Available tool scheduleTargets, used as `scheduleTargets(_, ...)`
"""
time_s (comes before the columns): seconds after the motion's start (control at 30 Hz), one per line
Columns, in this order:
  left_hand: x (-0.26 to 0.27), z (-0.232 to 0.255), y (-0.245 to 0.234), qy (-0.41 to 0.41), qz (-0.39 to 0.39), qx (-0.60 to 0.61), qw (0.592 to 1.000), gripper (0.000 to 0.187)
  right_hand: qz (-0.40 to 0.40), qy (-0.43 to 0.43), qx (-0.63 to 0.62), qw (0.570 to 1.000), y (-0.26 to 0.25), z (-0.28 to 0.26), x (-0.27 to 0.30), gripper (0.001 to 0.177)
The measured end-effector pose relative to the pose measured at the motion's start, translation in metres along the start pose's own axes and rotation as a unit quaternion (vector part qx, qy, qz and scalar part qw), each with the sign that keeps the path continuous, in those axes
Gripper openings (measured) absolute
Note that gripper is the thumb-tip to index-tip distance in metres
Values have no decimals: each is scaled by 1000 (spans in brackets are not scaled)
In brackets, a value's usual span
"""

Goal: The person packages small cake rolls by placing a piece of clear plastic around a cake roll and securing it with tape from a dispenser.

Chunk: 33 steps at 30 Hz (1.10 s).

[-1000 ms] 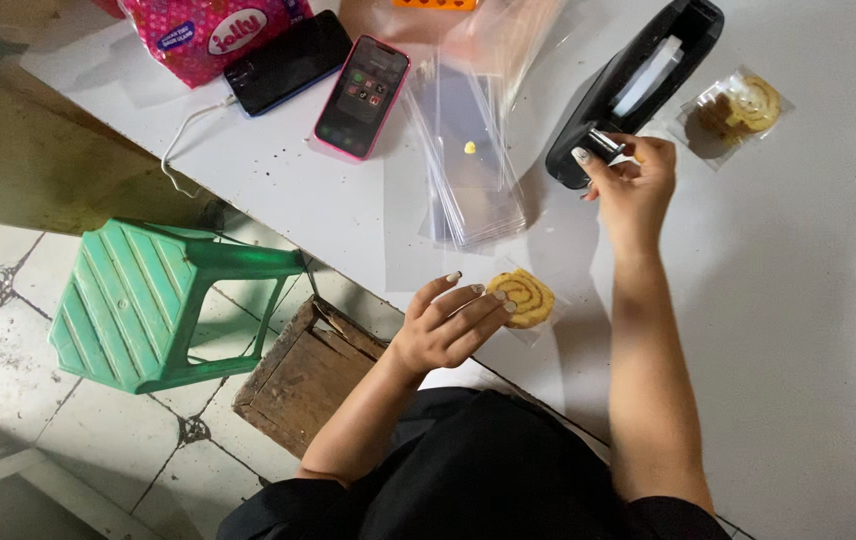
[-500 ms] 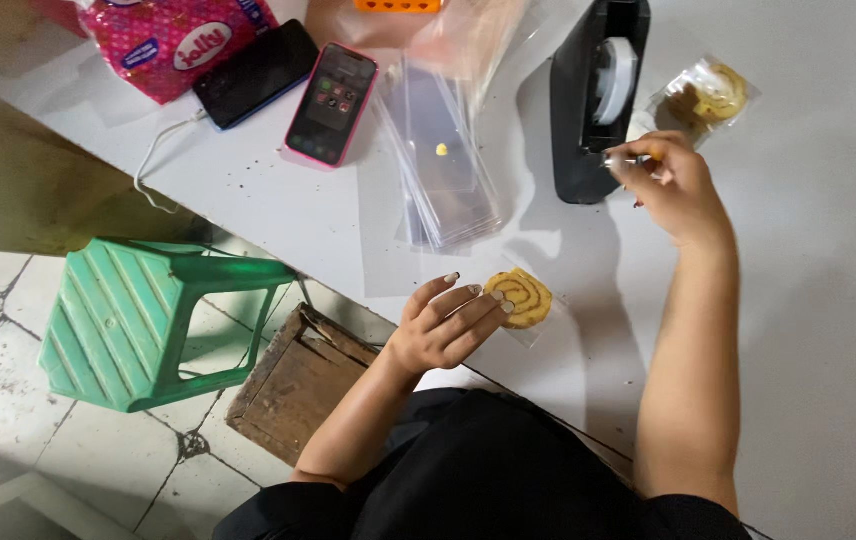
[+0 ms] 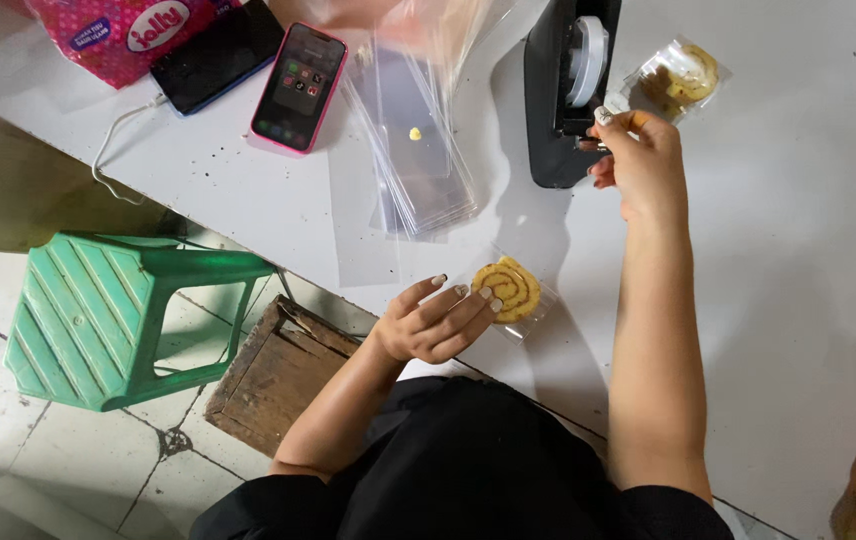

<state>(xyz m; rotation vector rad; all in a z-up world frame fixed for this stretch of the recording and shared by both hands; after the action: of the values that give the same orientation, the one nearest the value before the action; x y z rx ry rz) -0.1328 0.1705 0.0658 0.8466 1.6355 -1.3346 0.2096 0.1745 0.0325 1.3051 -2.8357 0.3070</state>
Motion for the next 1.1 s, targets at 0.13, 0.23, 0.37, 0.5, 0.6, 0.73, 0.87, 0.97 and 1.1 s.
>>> scheduleTargets(0.13,6,-3,4,14,-13,2,1000,9,21,16,-56,998,-2,24,-1,16)
scheduleTargets(0.23,12,-1,6,16,-27,4,999,9,20,-11,-121,992,3,24,12,10)
scheduleTargets(0.37,14,1,7,8,-19,6,1000,9,8,-79,-175,981,11,-10,42,6)
scheduleTargets(0.5,13,3,8,7,-18,12,1000,9,-12,-151,-147,977,18,-14,59,28)
scheduleTargets(0.6,11,1,5,11,-23,8,1000,9,-1,-149,-117,982,19,13,59,39)
scheduleTargets(0.73,10,0,7,2,-14,11,1000,8,48,-102,-96,989,18,17,71,33)
scheduleTargets(0.87,2,-2,3,-5,-2,19,1000,11,46,-127,-39,990,22,24,71,26)
scheduleTargets(0.97,-6,-3,-1,-6,0,35,999,12,46,-172,12,984,19,26,65,23)
scheduleTargets(1.1,-16,-4,-9,28,22,66,997,10,29,-206,86,974,14,17,62,19)
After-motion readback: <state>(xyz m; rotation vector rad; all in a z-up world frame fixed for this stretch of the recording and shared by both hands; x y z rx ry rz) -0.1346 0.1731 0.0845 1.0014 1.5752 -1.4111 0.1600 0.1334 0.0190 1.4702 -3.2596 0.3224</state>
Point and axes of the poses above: each hand's wrist, its own x-axis away from the middle knuckle, its own y-axis out of the palm, z = x × y, the point moved 7 cm from there along -x, towards the middle knuckle, and after that the axes turned 9 degrees about -z, right-handed, at the moved point
